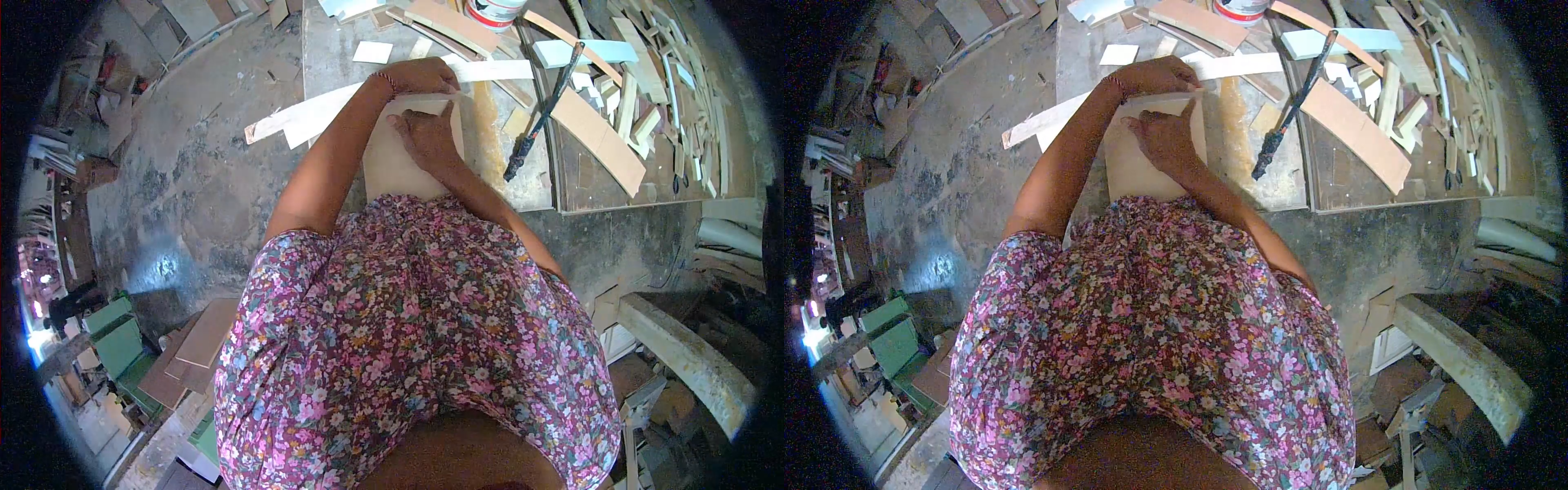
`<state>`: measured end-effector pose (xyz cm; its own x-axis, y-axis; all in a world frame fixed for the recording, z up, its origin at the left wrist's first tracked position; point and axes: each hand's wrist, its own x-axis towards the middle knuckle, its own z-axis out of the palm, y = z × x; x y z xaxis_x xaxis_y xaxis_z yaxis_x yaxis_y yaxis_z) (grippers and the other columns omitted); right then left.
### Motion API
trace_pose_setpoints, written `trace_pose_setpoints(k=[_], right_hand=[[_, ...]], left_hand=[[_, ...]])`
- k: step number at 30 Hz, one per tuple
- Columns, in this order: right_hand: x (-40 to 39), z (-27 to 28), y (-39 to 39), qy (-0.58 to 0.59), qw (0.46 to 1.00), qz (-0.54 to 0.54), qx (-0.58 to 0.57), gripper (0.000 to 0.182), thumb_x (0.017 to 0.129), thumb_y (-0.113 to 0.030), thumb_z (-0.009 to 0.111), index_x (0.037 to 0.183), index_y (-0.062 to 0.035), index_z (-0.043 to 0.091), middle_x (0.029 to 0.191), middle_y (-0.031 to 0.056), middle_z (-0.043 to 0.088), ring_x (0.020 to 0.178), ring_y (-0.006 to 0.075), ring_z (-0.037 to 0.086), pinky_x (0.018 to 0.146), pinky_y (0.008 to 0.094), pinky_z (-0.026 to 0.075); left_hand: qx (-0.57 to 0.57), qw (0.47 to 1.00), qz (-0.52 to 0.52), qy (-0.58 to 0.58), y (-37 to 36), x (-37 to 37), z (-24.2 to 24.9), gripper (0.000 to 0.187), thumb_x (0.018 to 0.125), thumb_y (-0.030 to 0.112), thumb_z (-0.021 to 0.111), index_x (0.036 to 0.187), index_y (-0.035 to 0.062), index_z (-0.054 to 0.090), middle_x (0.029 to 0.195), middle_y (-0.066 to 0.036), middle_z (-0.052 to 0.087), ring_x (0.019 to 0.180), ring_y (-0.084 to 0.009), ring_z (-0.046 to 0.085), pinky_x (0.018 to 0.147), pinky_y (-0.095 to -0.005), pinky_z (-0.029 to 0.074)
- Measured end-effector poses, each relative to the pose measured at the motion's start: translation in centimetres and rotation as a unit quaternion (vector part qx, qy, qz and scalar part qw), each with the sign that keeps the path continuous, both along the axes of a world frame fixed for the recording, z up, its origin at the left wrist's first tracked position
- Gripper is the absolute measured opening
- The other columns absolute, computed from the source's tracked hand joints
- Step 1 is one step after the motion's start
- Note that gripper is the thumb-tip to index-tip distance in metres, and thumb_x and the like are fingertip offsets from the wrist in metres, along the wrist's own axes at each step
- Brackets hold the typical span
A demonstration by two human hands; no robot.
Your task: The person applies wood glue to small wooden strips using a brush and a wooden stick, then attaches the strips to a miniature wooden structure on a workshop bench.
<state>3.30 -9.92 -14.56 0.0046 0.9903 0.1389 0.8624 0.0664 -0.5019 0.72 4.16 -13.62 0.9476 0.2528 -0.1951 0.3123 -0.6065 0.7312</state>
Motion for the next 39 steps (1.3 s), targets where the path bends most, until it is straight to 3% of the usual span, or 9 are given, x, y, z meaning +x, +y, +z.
trace_pose_setpoints(k=[4,12,15,18,21,24,27,30,39], right_hand=[[-0.5,-0.4,0.2,-0.035,0.999,0.015,-0.008,0.046,0.086,-0.036,0.030,0.078,0.0015,0.056,0.074,0.0182,0.057,0.077,0.0330,0.055,0.083,0.0651,0.012],[-1.4,0.1,0.3,-0.035,0.998,0.041,-0.019,0.044,0.086,-0.035,0.030,0.079,0.0003,0.056,0.075,0.0172,0.058,0.078,0.0321,0.055,0.083,0.0668,0.012],[-1.9,-2.1,0.8,-0.046,0.984,0.032,0.170,0.035,0.082,-0.031,0.038,0.079,-0.0014,0.057,0.063,0.0141,0.056,0.072,0.0260,0.058,0.074,0.0741,0.007],[-1.9,-1.2,0.6,-0.083,0.995,0.057,0.028,0.037,0.083,-0.032,0.036,0.081,-0.0026,0.058,0.069,0.0149,0.057,0.074,0.0277,0.057,0.076,0.0729,0.007],[-2.1,0.4,0.8,-0.034,0.995,0.053,-0.078,0.037,0.085,-0.030,0.035,0.098,0.0007,0.052,0.085,0.0174,0.057,0.083,0.0318,0.055,0.083,0.0675,0.009],[-2.6,-0.2,0.8,-0.030,0.999,0.038,-0.013,0.036,0.084,-0.029,0.035,0.098,0.0007,0.052,0.084,0.0174,0.057,0.083,0.0314,0.055,0.084,0.0671,0.009],[-2.4,1.1,0.7,-0.032,0.992,0.079,-0.089,0.037,0.085,-0.029,0.034,0.097,0.0015,0.052,0.082,0.0175,0.057,0.082,0.0321,0.055,0.083,0.0668,0.010],[-2.2,-0.1,0.3,-0.016,0.997,0.042,0.070,0.039,0.085,-0.031,0.033,0.091,0.0018,0.053,0.078,0.0179,0.057,0.079,0.0329,0.055,0.083,0.0666,0.010],[-0.4,0.2,0.3,-0.017,0.998,-0.057,-0.010,0.045,0.085,-0.036,0.032,0.075,0.0005,0.055,0.072,0.0163,0.058,0.077,0.0329,0.054,0.081,0.0669,0.010]], left_hand=[[-0.007,0.999,0.031,0.015,-1.2,-0.4,2.0,0.033,0.075,0.028,0.053,0.093,0.0003,0.058,0.087,-0.013,0.059,0.082,-0.0214,0.054,0.079,-0.0298,0.041],[-0.012,1.000,-0.003,0.016,0.1,0.5,0.0,0.030,0.073,0.023,0.056,0.091,-0.0003,0.059,0.089,-0.011,0.059,0.084,-0.0183,0.054,0.079,-0.0296,0.040],[-0.020,1.000,-0.008,0.008,0.0,0.4,0.4,0.029,0.072,0.021,0.056,0.091,-0.0009,0.059,0.088,-0.011,0.060,0.083,-0.0176,0.054,0.078,-0.0296,0.040],[-0.034,0.999,-0.019,0.005,0.2,0.5,0.2,0.029,0.072,0.021,0.057,0.090,-0.0013,0.058,0.086,-0.010,0.060,0.082,-0.0174,0.054,0.078,-0.0299,0.040],[-0.031,0.999,-0.017,0.018,0.3,0.6,-0.1,0.029,0.072,0.022,0.057,0.089,-0.0015,0.058,0.085,-0.010,0.060,0.081,-0.0171,0.053,0.077,-0.0301,0.040],[-0.009,1.000,-0.026,0.000,0.3,0.6,-0.1,0.029,0.072,0.022,0.057,0.089,-0.0018,0.058,0.084,-0.010,0.060,0.080,-0.0169,0.053,0.077,-0.0301,0.040],[-0.011,1.000,-0.024,-0.003,0.3,0.7,-0.1,0.030,0.071,0.023,0.057,0.088,-0.0019,0.058,0.083,-0.010,0.060,0.079,-0.0169,0.054,0.076,-0.0299,0.041],[-0.004,1.000,-0.007,-0.007,0.0,0.5,0.0,0.030,0.071,0.023,0.056,0.087,-0.0016,0.058,0.083,-0.010,0.060,0.078,-0.0173,0.054,0.075,-0.0299,0.041],[0.001,1.000,-0.027,0.015,-0.1,0.8,0.4,0.031,0.071,0.025,0.056,0.089,0.0005,0.058,0.084,-0.009,0.059,0.079,-0.0166,0.053,0.075,-0.0296,0.041]])
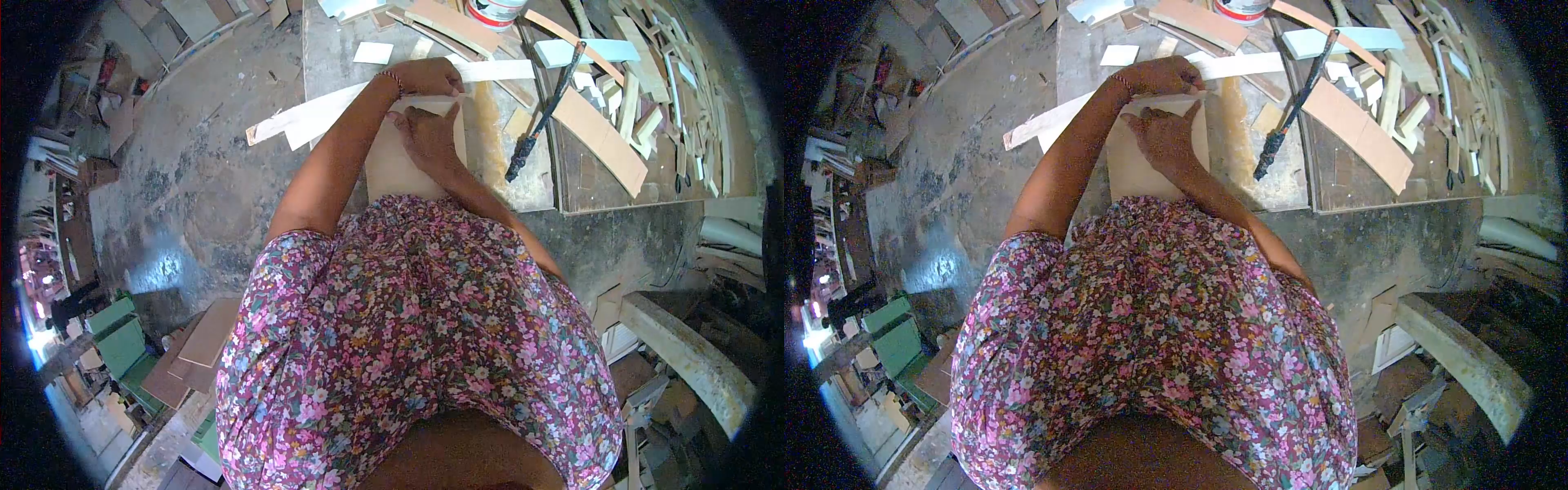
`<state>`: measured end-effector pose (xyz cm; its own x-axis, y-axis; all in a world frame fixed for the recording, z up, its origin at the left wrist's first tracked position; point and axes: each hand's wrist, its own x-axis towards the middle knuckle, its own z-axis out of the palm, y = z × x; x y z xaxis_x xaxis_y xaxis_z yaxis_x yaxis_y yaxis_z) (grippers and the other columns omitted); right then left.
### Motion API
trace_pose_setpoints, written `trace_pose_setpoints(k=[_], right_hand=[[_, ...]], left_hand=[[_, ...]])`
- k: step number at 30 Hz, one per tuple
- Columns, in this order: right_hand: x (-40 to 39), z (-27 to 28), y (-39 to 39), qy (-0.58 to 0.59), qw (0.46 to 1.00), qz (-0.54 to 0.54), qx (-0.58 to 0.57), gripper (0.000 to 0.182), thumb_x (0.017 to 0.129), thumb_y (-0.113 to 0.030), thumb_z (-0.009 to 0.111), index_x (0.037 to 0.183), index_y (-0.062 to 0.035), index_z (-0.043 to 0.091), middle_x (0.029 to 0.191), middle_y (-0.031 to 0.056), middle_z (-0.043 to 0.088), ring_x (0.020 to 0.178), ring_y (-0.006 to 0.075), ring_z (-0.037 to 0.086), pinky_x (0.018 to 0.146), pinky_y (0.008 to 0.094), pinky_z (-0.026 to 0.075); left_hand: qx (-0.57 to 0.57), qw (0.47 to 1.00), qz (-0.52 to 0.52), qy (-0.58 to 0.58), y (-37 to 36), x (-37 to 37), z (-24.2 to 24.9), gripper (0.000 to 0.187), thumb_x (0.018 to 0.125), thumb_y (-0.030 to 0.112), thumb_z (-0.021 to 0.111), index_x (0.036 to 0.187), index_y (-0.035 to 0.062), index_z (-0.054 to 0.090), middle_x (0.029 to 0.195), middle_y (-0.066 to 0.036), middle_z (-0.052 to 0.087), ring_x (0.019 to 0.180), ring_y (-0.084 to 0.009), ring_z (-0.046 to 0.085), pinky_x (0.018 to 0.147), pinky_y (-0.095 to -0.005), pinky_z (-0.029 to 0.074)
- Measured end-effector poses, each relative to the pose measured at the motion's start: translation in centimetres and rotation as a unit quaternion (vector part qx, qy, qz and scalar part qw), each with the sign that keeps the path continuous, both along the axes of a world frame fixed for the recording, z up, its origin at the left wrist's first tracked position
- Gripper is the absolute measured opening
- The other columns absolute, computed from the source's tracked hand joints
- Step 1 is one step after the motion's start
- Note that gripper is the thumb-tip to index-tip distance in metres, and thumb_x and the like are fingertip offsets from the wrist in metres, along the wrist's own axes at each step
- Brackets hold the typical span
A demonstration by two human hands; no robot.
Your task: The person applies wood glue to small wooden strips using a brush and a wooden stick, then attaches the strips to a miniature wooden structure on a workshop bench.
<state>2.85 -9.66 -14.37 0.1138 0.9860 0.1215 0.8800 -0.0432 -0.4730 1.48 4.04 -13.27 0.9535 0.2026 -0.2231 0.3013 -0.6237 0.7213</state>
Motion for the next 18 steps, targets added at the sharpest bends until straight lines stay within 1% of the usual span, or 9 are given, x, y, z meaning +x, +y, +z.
trace_pose_setpoints(k=[1,3,6,9,12,14,15,18], right_hand=[[0.0,-0.2,-0.1,-0.002,0.999,0.006,0.036,0.045,0.085,-0.036,0.032,0.075,0.0005,0.055,0.072,0.0167,0.058,0.077,0.0331,0.054,0.081,0.0667,0.011],[0.1,-0.9,-0.2,-0.007,0.994,0.019,0.108,0.045,0.085,-0.037,0.032,0.074,0.0004,0.055,0.072,0.0174,0.058,0.077,0.0336,0.054,0.080,0.0663,0.011],[0.0,-1.5,0.3,-0.036,0.996,-0.019,0.083,0.044,0.085,-0.036,0.034,0.073,0.0008,0.055,0.072,0.0181,0.057,0.077,0.0346,0.053,0.080,0.0658,0.012],[0.0,-0.5,0.5,0.010,0.999,-0.031,0.029,0.044,0.085,-0.035,0.035,0.074,0.0018,0.055,0.072,0.0187,0.057,0.076,0.0356,0.053,0.080,0.0659,0.013],[0.0,-1.0,0.3,-0.018,0.991,0.006,0.130,0.040,0.084,-0.035,0.035,0.081,-0.0017,0.058,0.064,0.0143,0.056,0.069,0.0284,0.057,0.075,0.0728,0.009],[-0.1,-2.1,0.7,-0.039,0.995,-0.011,0.087,0.038,0.083,-0.034,0.036,0.082,-0.0044,0.058,0.065,0.0139,0.057,0.069,0.0283,0.058,0.075,0.0730,0.008],[-0.2,-1.7,0.8,-0.050,0.996,-0.019,0.065,0.036,0.083,-0.034,0.036,0.082,-0.0058,0.059,0.066,0.0136,0.057,0.068,0.0282,0.058,0.075,0.0731,0.008],[-0.3,-0.1,0.4,-0.005,0.999,0.003,0.033,0.042,0.085,-0.035,0.035,0.076,0.0012,0.056,0.071,0.0184,0.057,0.075,0.0340,0.055,0.080,0.0691,0.007]], left_hand=[[0.009,1.000,-0.003,-0.003,0.0,0.0,-0.1,0.031,0.071,0.026,0.056,0.089,0.0006,0.058,0.084,-0.009,0.059,0.079,-0.0163,0.053,0.075,-0.0295,0.041],[-0.023,1.000,-0.004,-0.002,0.2,0.0,-0.4,0.031,0.071,0.027,0.057,0.089,0.0007,0.058,0.083,-0.009,0.059,0.079,-0.0163,0.053,0.075,-0.0293,0.041],[-0.045,0.999,-0.005,0.000,0.4,0.1,-0.7,0.032,0.071,0.028,0.057,0.089,0.0009,0.059,0.083,-0.009,0.059,0.079,-0.0163,0.053,0.075,-0.0291,0.040],[-0.042,0.999,0.004,0.010,0.4,0.1,-0.8,0.032,0.071,0.028,0.057,0.089,0.0013,0.059,0.084,-0.009,0.059,0.079,-0.0166,0.053,0.075,-0.0290,0.040],[-0.019,1.000,0.000,0.008,0.3,0.0,-0.4,0.033,0.071,0.029,0.057,0.089,0.0017,0.059,0.085,-0.010,0.058,0.080,-0.0174,0.053,0.076,-0.0293,0.040],[-0.010,1.000,0.001,0.008,0.2,0.0,-0.2,0.033,0.071,0.029,0.057,0.089,0.0018,0.059,0.085,-0.010,0.058,0.080,-0.0179,0.053,0.076,-0.0296,0.040],[-0.011,1.000,0.007,0.011,0.2,0.0,-0.3,0.033,0.071,0.029,0.057,0.089,0.0018,0.059,0.085,-0.010,0.058,0.081,-0.0182,0.053,0.076,-0.0297,0.040],[-0.011,1.000,0.003,0.008,0.3,0.1,-0.7,0.033,0.071,0.030,0.058,0.089,0.0016,0.059,0.085,-0.010,0.058,0.080,-0.0185,0.053,0.075,-0.0300,0.040]])
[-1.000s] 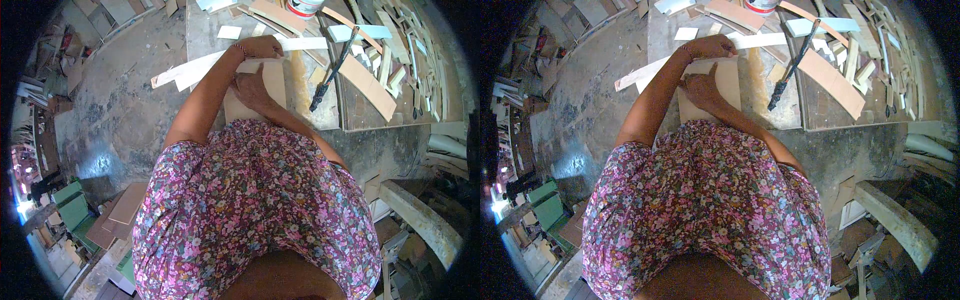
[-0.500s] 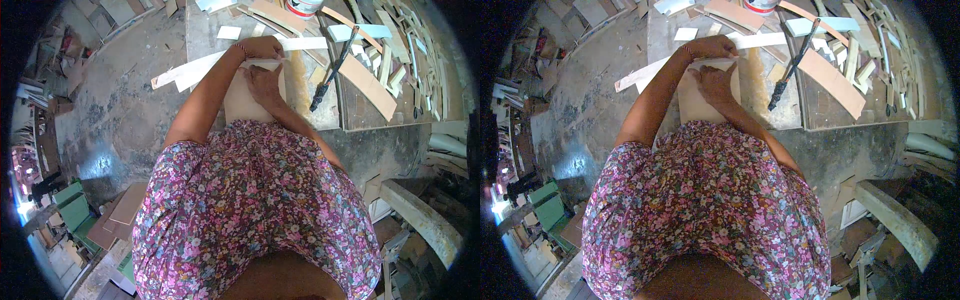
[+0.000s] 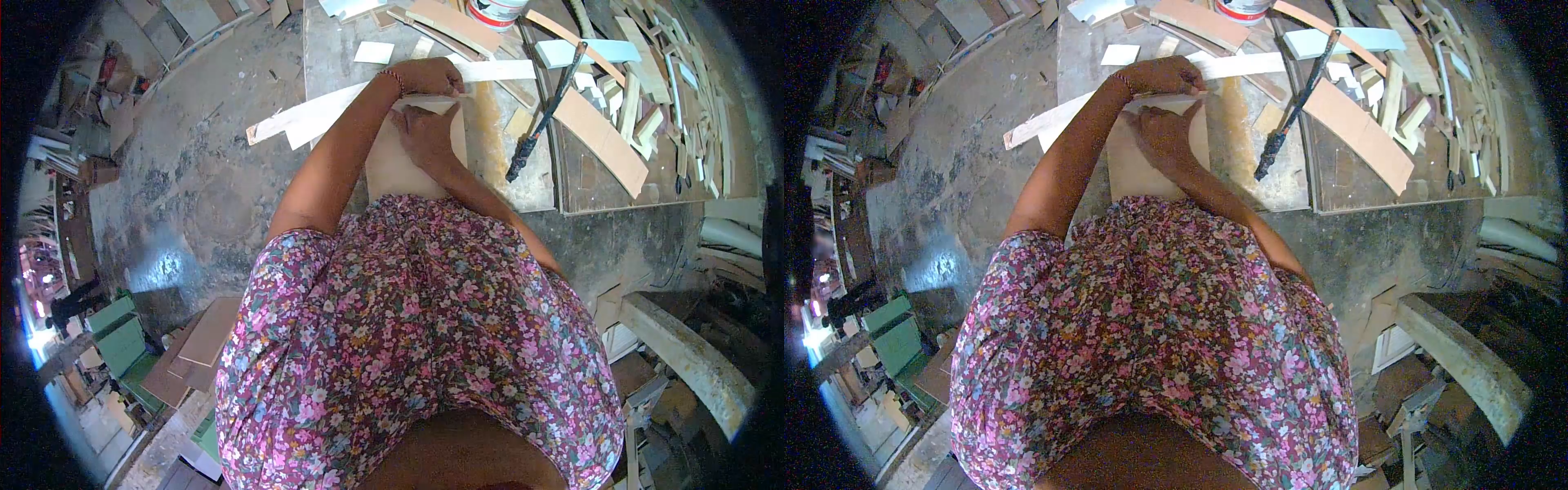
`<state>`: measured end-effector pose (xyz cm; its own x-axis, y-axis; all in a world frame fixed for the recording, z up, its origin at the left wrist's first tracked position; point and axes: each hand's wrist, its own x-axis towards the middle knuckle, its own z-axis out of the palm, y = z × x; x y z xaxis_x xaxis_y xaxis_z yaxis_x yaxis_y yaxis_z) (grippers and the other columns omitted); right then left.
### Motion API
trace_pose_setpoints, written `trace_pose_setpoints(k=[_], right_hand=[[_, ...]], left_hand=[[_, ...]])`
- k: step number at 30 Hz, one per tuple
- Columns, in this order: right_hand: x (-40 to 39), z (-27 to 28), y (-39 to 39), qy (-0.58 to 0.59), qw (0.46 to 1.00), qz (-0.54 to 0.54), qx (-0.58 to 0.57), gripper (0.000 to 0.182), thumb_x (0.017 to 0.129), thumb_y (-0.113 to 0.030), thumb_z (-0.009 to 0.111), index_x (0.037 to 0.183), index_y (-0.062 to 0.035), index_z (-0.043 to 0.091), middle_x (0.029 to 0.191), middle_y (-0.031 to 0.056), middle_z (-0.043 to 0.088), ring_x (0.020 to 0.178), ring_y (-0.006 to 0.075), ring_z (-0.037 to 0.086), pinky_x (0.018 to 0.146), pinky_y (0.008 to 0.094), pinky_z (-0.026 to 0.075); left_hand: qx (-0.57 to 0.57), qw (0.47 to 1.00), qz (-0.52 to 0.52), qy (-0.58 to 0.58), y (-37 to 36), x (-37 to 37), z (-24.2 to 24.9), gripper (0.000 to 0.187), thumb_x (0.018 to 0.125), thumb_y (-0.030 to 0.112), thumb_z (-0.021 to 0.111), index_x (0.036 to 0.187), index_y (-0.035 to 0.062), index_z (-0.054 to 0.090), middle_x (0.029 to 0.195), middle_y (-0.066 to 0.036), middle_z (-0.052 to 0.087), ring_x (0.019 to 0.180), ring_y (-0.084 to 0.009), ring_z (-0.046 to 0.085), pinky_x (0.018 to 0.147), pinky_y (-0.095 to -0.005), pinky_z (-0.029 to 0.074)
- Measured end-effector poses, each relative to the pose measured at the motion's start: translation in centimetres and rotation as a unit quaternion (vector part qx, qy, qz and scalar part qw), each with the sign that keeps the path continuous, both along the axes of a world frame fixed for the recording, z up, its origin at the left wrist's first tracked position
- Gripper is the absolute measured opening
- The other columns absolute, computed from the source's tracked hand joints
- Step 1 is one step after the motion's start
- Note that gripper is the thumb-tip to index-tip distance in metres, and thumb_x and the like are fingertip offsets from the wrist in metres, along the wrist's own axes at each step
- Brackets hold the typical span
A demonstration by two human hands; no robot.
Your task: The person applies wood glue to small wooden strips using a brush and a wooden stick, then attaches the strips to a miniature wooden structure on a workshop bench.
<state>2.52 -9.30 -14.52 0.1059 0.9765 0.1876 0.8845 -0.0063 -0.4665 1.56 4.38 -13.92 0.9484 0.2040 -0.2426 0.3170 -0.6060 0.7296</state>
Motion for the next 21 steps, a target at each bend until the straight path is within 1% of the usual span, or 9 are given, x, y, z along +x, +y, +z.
trace_pose_setpoints(k=[3,6,9,12,15,18,21], right_hand=[[-0.6,-0.2,0.0,0.005,1.000,0.029,0.007,0.039,0.084,-0.033,0.036,0.078,0.0007,0.055,0.073,0.0172,0.057,0.078,0.0329,0.055,0.080,0.0694,0.005],[-1.1,-1.1,0.6,0.017,0.999,0.030,-0.040,0.038,0.082,-0.035,0.037,0.078,-0.0044,0.058,0.073,0.0136,0.059,0.073,0.0306,0.057,0.078,0.0716,0.001],[-1.7,-1.4,0.6,0.037,0.997,0.059,-0.017,0.036,0.082,-0.034,0.039,0.078,-0.0047,0.058,0.075,0.0140,0.058,0.076,0.0303,0.056,0.079,0.0709,-0.002],[-1.9,-0.7,0.3,0.042,0.994,0.088,-0.052,0.036,0.082,-0.034,0.039,0.077,-0.0044,0.058,0.077,0.0146,0.058,0.075,0.0305,0.056,0.079,0.0711,0.001],[-1.7,-0.5,0.1,0.019,0.997,0.071,-0.007,0.033,0.082,-0.029,0.041,0.078,0.0006,0.055,0.074,0.0145,0.057,0.077,0.0310,0.055,0.081,0.0688,0.006],[-0.8,0.7,-0.8,0.007,0.999,0.038,0.038,0.037,0.084,-0.031,0.037,0.076,0.0002,0.055,0.070,0.0155,0.057,0.072,0.0323,0.056,0.080,0.0682,0.009],[-0.2,-0.1,-0.4,-0.016,0.999,-0.025,-0.016,0.042,0.085,-0.035,0.035,0.073,-0.0004,0.055,0.064,0.0161,0.056,0.069,0.0334,0.056,0.079,0.0683,0.011]], left_hand=[[-0.001,1.000,-0.002,0.013,0.2,0.2,-0.3,0.033,0.071,0.029,0.057,0.088,0.0011,0.059,0.085,-0.010,0.058,0.080,-0.0184,0.053,0.075,-0.0300,0.040],[-0.009,1.000,-0.005,0.012,0.3,0.2,-0.3,0.032,0.071,0.029,0.057,0.088,0.0008,0.059,0.084,-0.010,0.058,0.079,-0.0179,0.052,0.075,-0.0299,0.041],[-0.001,1.000,-0.017,0.006,0.3,0.3,-0.1,0.032,0.071,0.028,0.057,0.087,0.0007,0.058,0.084,-0.009,0.059,0.079,-0.0177,0.052,0.075,-0.0297,0.040],[-0.007,1.000,-0.016,-0.002,0.4,0.2,-0.3,0.032,0.071,0.027,0.058,0.088,0.0008,0.058,0.084,-0.009,0.059,0.079,-0.0174,0.052,0.075,-0.0296,0.040],[-0.026,1.000,-0.010,-0.003,0.4,0.1,-0.3,0.031,0.071,0.026,0.058,0.089,0.0011,0.058,0.084,-0.009,0.059,0.079,-0.0171,0.052,0.075,-0.0295,0.040],[-0.026,1.000,-0.012,0.003,0.2,0.1,0.1,0.030,0.070,0.026,0.058,0.089,0.0014,0.058,0.084,-0.009,0.059,0.080,-0.0168,0.052,0.075,-0.0293,0.040],[-0.026,1.000,-0.015,0.005,0.1,0.2,0.2,0.030,0.070,0.026,0.058,0.088,0.0017,0.059,0.084,-0.009,0.059,0.080,-0.0170,0.052,0.075,-0.0291,0.040]])
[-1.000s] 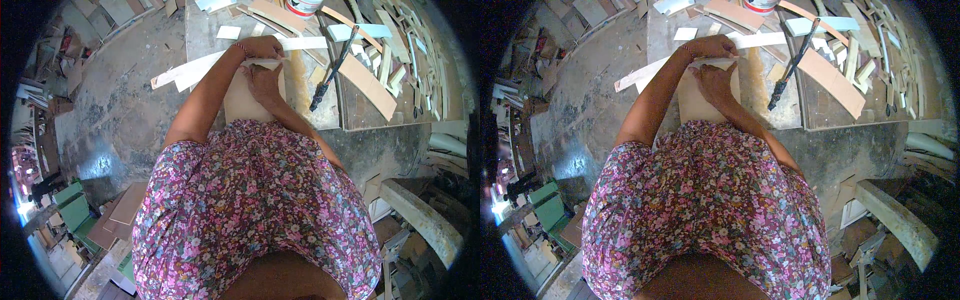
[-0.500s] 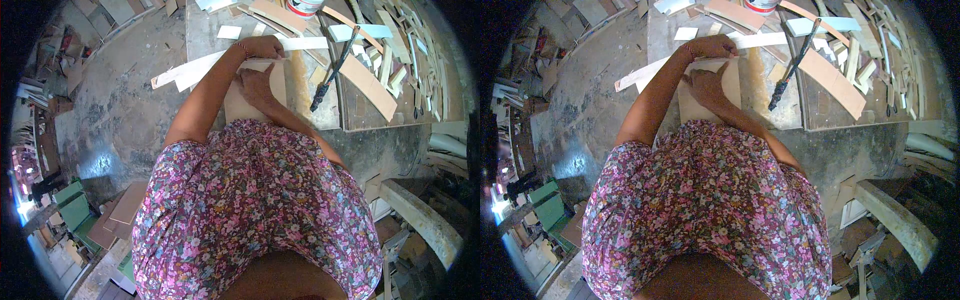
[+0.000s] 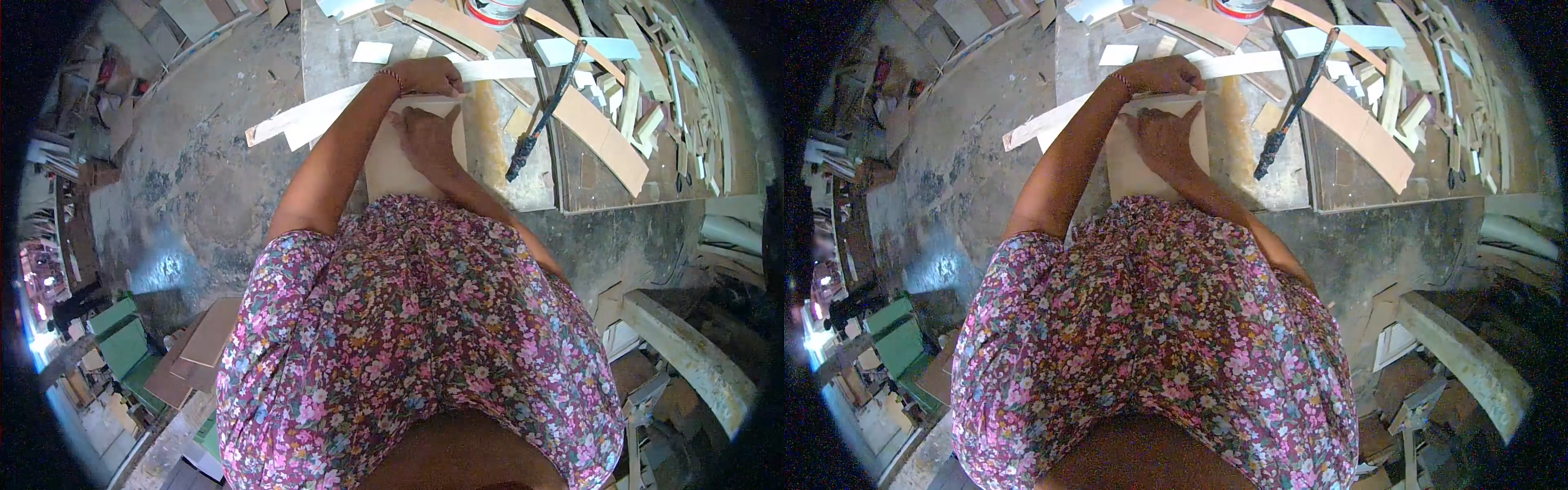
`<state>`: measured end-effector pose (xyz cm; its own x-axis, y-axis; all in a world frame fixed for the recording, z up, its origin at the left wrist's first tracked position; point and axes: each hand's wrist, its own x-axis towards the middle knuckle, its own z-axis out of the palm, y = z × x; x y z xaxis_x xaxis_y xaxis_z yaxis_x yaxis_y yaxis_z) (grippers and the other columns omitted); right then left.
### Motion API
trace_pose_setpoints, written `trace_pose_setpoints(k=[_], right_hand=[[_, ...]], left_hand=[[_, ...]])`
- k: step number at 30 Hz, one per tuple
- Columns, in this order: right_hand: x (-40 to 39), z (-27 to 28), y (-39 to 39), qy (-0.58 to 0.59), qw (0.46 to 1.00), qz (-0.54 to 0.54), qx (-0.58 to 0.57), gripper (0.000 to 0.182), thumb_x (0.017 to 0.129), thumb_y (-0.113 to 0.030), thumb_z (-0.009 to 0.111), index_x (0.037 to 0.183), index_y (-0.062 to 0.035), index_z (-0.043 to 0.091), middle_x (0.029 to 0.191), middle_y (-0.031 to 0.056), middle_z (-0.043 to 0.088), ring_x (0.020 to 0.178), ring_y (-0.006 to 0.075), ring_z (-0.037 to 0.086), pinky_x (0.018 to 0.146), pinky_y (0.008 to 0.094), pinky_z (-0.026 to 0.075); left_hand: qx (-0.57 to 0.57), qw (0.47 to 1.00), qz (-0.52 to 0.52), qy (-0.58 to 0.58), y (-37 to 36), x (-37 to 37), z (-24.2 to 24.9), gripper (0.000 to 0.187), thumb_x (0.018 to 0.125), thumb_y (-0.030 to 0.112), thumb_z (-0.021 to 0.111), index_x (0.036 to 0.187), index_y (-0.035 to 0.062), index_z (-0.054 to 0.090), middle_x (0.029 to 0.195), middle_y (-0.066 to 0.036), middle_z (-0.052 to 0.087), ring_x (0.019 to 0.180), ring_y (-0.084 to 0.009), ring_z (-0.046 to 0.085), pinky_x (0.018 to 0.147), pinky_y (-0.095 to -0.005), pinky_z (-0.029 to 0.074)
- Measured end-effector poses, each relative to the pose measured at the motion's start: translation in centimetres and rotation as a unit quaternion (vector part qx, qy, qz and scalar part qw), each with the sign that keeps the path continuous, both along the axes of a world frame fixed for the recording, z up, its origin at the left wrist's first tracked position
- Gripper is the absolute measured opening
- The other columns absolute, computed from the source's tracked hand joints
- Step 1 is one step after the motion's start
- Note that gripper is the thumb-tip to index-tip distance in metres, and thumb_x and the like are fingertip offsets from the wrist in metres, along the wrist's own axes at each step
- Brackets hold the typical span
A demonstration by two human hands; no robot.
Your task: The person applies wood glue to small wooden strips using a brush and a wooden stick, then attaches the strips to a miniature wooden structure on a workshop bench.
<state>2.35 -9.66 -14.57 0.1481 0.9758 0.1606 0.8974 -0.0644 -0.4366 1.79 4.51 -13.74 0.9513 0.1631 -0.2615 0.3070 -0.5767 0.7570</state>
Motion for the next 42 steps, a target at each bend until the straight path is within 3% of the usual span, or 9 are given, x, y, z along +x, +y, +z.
trace_pose_setpoints(k=[3,6,15,18,24,27,30,33,42], right_hand=[[0.2,-0.4,0.2,0.030,0.997,-0.010,0.071,0.043,0.085,-0.036,0.033,0.071,-0.0009,0.055,0.063,0.0169,0.056,0.066,0.0339,0.056,0.079,0.0686,0.011],[0.5,-0.6,0.6,0.006,1.000,0.004,0.006,0.041,0.083,-0.036,0.036,0.078,-0.0021,0.058,0.067,0.0149,0.058,0.068,0.0306,0.057,0.078,0.0710,0.008],[-0.2,-1.3,0.5,0.034,0.995,0.040,0.079,0.042,0.084,-0.037,0.033,0.082,-0.0040,0.059,0.073,0.0146,0.059,0.076,0.0309,0.056,0.077,0.0723,0.004],[0.1,0.0,0.2,0.027,0.995,-0.027,0.088,0.038,0.083,-0.032,0.039,0.078,0.0003,0.058,0.070,0.0175,0.058,0.074,0.0345,0.055,0.078,0.0678,0.014],[0.8,-0.2,0.6,0.013,0.999,-0.014,0.027,0.041,0.083,-0.034,0.039,0.076,0.0010,0.058,0.066,0.0173,0.058,0.068,0.0339,0.056,0.077,0.0681,0.014],[0.7,-0.3,0.6,0.003,0.999,0.006,0.050,0.034,0.083,-0.033,0.038,0.084,-0.0063,0.060,0.074,0.0130,0.059,0.073,0.0288,0.057,0.075,0.0734,0.007],[0.1,-0.7,0.5,0.010,0.993,0.011,0.115,0.040,0.083,-0.034,0.038,0.076,0.0007,0.058,0.072,0.0173,0.058,0.070,0.0328,0.056,0.077,0.0693,0.011],[-0.6,0.0,0.8,0.046,0.997,0.034,-0.044,0.038,0.083,-0.033,0.038,0.079,0.0006,0.057,0.074,0.0170,0.058,0.075,0.0324,0.056,0.078,0.0704,0.008],[-1.5,-0.1,0.7,0.053,0.995,0.080,-0.032,0.025,0.078,-0.024,0.046,0.083,-0.0016,0.054,0.078,0.0139,0.058,0.082,0.0305,0.055,0.078,0.0724,0.004]], left_hand=[[0.012,1.000,0.014,0.012,0.1,0.0,-0.3,0.030,0.070,0.026,0.058,0.087,0.0021,0.059,0.083,-0.009,0.058,0.079,-0.0173,0.052,0.074,-0.0292,0.040],[0.013,1.000,0.008,0.005,0.2,0.0,-0.7,0.030,0.070,0.027,0.058,0.088,0.0023,0.059,0.082,-0.009,0.058,0.079,-0.0175,0.052,0.074,-0.0294,0.040],[0.018,0.999,0.026,0.027,0.1,0.0,-0.7,0.033,0.069,0.026,0.058,0.090,0.0015,0.059,0.083,-0.009,0.059,0.079,-0.0170,0.052,0.074,-0.0292,0.040],[0.035,0.999,0.020,0.014,0.2,0.0,-0.6,0.032,0.069,0.026,0.058,0.090,0.0026,0.059,0.081,-0.008,0.059,0.076,-0.0167,0.053,0.072,-0.0294,0.041],[0.012,1.000,0.013,0.020,-0.3,-0.2,0.8,0.032,0.068,0.027,0.060,0.090,0.0044,0.059,0.079,-0.007,0.059,0.071,-0.0154,0.053,0.068,-0.0297,0.042],[0.017,0.999,0.016,0.033,-0.4,-0.1,0.9,0.032,0.068,0.026,0.059,0.090,0.0042,0.059,0.079,-0.007,0.059,0.071,-0.0149,0.052,0.069,-0.0295,0.042],[0.019,0.999,0.022,0.036,-0.3,0.0,0.6,0.031,0.067,0.024,0.058,0.090,0.0038,0.059,0.080,-0.007,0.059,0.073,-0.0147,0.053,0.070,-0.0290,0.042],[0.014,0.999,0.030,0.025,-0.3,0.0,0.2,0.030,0.067,0.023,0.057,0.091,0.0034,0.059,0.081,-0.008,0.059,0.076,-0.0155,0.053,0.072,-0.0286,0.042],[0.030,0.999,0.015,0.017,0.0,0.1,-0.1,0.030,0.069,0.025,0.058,0.090,0.0025,0.059,0.084,-0.009,0.059,0.080,-0.0186,0.053,0.076,-0.0300,0.040]])
